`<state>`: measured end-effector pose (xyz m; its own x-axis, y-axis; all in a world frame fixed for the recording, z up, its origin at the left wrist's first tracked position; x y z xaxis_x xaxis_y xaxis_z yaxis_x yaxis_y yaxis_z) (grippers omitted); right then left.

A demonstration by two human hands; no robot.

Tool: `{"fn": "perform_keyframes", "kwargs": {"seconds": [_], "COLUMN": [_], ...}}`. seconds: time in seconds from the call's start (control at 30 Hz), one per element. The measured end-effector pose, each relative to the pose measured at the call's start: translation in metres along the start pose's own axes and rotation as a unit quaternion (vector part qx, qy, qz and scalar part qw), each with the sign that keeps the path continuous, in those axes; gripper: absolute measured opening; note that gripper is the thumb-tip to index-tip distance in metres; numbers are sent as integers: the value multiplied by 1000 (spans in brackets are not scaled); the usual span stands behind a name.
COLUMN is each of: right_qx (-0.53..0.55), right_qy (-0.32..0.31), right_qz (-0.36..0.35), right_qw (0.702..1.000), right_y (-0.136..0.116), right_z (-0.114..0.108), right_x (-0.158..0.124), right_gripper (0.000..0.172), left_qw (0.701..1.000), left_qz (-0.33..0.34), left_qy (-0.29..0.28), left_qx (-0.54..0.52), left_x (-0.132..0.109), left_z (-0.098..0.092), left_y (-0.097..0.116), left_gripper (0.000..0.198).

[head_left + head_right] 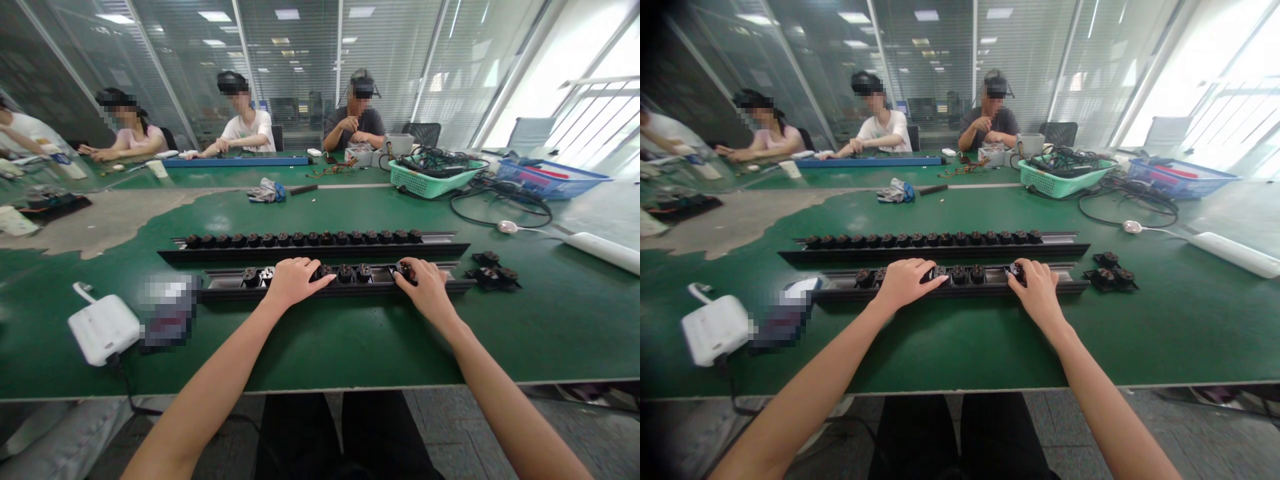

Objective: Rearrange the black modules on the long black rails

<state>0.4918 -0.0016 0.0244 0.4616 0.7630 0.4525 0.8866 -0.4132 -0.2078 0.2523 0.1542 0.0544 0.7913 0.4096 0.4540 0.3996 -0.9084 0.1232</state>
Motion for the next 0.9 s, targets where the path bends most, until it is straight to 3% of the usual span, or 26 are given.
{"fn": "perform_keyframes", "kwargs": {"seconds": [0.9], "right_qx": [-28], "right_qy": [13], "right_qz": [48], "right_qw": [998], "right_y": [15], "right_z": [-3], "right_x": [2], "right_gripper": [32], "left_qw": [1000], "left_qz": [-2], "left_qy": [10], "left_qx": [2], "left_x": [0], "left_z": [2], "left_y": [-2], "left_gripper": [61]}}
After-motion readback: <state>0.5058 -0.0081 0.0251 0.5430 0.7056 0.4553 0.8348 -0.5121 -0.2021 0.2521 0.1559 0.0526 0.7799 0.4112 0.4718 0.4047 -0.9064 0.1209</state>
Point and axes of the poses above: each hand's wrist, its own x-axis towards the middle knuckle, its own z-axis out of the palm, y = z × x, the point moved 7 cm from there along x, towards the middle knuckle, and after that the axes turned 14 degrees about -x, right-handed, at the moved point
